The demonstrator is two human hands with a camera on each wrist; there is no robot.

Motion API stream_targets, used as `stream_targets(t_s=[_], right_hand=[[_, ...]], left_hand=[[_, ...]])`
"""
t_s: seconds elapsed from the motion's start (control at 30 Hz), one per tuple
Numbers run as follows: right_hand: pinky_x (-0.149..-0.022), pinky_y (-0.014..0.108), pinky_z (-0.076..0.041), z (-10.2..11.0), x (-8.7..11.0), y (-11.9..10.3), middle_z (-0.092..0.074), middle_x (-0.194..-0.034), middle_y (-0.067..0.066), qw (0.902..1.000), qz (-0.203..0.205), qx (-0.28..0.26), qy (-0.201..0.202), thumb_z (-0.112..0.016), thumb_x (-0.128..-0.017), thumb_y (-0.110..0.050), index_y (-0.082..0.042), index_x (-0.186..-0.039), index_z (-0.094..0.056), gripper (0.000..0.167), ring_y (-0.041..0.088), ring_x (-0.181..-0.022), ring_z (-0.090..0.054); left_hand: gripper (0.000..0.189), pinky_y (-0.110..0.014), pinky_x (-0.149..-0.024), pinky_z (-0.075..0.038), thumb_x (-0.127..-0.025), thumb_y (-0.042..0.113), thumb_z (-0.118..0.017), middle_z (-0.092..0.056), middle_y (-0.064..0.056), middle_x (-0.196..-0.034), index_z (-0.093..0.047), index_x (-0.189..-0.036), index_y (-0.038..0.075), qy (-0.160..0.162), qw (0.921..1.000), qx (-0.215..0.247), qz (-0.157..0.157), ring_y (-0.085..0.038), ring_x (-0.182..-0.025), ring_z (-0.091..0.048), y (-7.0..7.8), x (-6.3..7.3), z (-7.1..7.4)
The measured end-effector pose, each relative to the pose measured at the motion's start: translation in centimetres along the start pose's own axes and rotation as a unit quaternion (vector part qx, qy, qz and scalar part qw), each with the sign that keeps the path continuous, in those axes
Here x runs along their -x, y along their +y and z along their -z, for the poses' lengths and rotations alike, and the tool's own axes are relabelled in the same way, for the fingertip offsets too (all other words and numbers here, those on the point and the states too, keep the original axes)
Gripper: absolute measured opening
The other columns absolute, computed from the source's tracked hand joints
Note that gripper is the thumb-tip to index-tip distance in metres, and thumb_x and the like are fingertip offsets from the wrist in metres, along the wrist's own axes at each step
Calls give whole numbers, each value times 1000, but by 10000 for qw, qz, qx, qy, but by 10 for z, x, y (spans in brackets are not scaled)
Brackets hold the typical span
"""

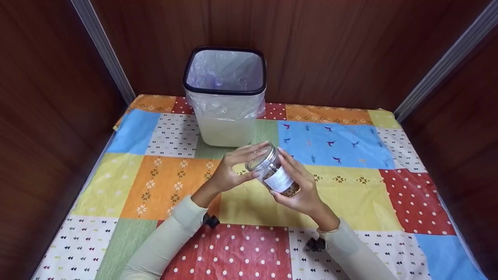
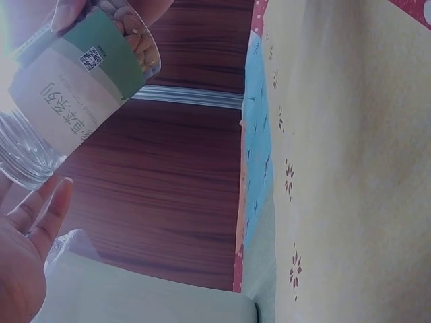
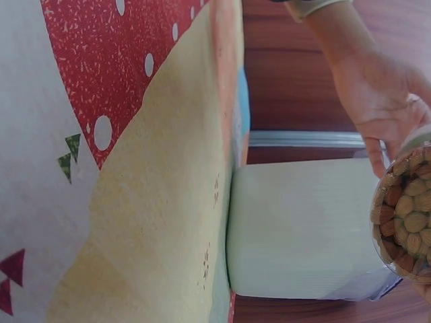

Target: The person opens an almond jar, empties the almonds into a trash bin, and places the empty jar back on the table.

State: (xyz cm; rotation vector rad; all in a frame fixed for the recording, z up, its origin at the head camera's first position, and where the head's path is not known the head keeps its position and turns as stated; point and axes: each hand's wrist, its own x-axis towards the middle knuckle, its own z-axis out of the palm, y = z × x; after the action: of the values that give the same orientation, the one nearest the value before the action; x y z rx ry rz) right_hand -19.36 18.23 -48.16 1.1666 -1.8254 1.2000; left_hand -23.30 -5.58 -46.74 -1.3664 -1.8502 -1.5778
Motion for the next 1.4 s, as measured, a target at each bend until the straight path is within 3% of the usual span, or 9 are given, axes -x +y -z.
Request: stream_targets(t_s=[0.4,0.77,1.17,1.4], right_hand=[[-110,41,-46,-1,1,0,-49,-140,39,9999,60,84,56,-89,-61,-10,17,-134,-54,84,46,-131,-51],[-109,42,-46,-1,2,0,-49,-141,38,10000,62,61,39,-88,-62,-9,16,-134,-54,83,46,-131,-51],[-108,40,-47,2,6,0,-48,-143,37,9999,23,149,-50,-88,-63,-11,15,-135,-54,84,44,-131,-52],[-109,41,-47,3,6,-1,-49,-142,37,9999,18,132,8,-88,-62,-9,15,-134,-55,83,45,-130,-53]], left_hand=[[49,-51,-115,-38,-95,26,-72,-53,-17,-149,-62,-139,6,150,9998,107,81,-33,-138,-50,2,2,-4],[49,-49,-114,-39,-97,34,-70,-54,-11,-149,-63,-139,11,303,9992,-197,151,-32,-138,-50,9,3,-6],[51,-47,-113,-41,-86,8,-80,-57,-17,-144,-65,-134,3,478,9985,-175,205,-33,-135,-53,12,4,-10],[50,-42,-111,-44,-86,15,-82,-61,-10,-142,-68,-133,7,643,9955,-528,457,-28,-133,-56,16,3,-14]])
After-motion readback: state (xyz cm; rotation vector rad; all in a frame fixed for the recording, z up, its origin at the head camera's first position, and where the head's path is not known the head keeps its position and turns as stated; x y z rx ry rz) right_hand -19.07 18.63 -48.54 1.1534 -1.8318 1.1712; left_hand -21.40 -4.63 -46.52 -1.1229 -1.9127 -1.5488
